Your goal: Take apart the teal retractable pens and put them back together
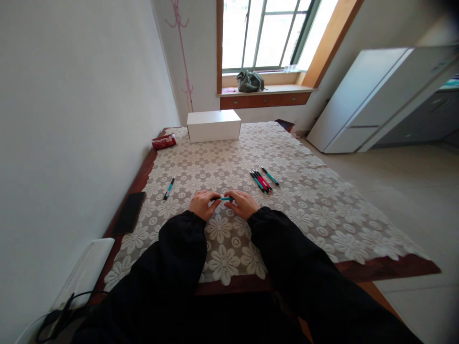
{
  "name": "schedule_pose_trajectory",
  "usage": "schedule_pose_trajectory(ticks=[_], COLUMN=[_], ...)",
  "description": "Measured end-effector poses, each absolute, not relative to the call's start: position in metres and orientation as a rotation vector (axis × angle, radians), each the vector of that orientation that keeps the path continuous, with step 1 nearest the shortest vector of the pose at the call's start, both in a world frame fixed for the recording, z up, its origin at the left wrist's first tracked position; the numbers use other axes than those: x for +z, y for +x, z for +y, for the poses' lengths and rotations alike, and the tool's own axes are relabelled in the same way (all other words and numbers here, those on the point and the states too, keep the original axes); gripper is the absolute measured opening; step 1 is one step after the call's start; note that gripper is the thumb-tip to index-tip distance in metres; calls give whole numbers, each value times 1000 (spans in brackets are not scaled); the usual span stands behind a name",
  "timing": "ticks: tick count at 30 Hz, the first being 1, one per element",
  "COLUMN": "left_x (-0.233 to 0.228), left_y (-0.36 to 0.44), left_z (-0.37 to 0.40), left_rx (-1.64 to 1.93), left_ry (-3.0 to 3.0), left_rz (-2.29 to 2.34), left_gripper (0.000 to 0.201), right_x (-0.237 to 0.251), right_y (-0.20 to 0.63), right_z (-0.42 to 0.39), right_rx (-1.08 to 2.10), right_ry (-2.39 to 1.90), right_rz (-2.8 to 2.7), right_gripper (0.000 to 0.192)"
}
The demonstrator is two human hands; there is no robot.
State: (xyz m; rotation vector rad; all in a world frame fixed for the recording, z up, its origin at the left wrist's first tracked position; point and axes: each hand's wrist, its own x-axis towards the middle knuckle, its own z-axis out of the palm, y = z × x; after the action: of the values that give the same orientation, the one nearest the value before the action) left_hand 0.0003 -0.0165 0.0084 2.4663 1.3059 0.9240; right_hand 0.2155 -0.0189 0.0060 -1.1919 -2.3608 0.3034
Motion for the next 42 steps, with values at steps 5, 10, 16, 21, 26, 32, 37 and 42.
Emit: schedule_pose_trajectory(ticks=[5,10,16,21,26,32,37,42], left_x=[8,5,5,7,7,6,7,6], left_y=[0,-1,0,0,0,-1,-1,-1], left_z=[-16,-15,-15,-16,-16,-15,-15,-15], left_rx=[908,908,928,928,900,870,861,880], left_ry=[2469,2494,2488,2476,2509,2535,2540,2538], left_rz=[1302,1275,1268,1283,1281,1263,1247,1241], left_gripper=[15,15,15,18,20,17,19,20], right_x=[4,8,14,16,18,16,18,21], right_y=[217,216,213,212,212,213,213,212], right_z=[-17,-19,-22,-23,-24,-23,-23,-26], right_rx=[225,216,211,207,218,206,224,218], right_ry=[-1182,-1228,-1359,-1401,-1406,-1438,-1479,-1527], right_rz=[-2399,-2457,-2498,-2498,-2511,-2545,-2579,-2571], right_gripper=[15,19,23,29,31,33,38,43])
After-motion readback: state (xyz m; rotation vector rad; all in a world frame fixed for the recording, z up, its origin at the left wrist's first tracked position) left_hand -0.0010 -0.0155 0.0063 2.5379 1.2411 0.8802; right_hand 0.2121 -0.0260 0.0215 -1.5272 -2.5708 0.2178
